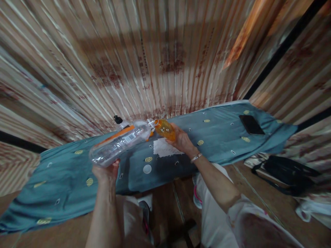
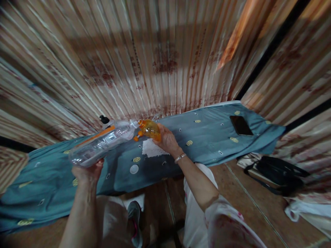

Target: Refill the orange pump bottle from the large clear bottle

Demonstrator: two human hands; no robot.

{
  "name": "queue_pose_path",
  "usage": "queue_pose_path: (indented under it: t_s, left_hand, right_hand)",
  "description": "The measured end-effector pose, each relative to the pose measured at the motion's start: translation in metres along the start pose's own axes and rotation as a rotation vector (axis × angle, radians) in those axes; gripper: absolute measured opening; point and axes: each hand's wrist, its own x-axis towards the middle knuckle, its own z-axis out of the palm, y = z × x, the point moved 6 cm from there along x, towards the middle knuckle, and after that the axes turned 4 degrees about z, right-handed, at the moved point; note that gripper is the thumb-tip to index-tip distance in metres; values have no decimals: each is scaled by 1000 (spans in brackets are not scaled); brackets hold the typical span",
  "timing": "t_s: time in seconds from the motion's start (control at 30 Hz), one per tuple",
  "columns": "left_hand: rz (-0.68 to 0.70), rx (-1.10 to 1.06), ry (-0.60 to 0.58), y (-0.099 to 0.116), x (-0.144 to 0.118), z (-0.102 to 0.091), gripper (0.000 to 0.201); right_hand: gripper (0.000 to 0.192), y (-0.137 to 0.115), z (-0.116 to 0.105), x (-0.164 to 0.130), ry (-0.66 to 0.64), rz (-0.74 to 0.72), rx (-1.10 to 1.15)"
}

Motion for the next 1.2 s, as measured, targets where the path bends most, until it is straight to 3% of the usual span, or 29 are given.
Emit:
queue_pose_path:
  t_s: [0.3,0.57,0.87,1.1,1.2]
  left_hand:
    - [-9,35,27,-1,3,-7,32]
    - [4,50,7,4,-1,-1,33]
    - [-76,-19,93,0,-10,4,44]
    - [-9,-4,-16,-2,-4,4,37]
    - [-3,-33,-5,-1,-5,7,30]
  right_hand:
    - [100,1,1,-2,-22,27,-22]
    - [94,-1,1,-1,-20,43,-17]
    - [110,3,2,-2,-41,38,-28]
    - [100,7,2,-4,-45,41,-19]
    - [102,6,2,-3,-56,50,-22]
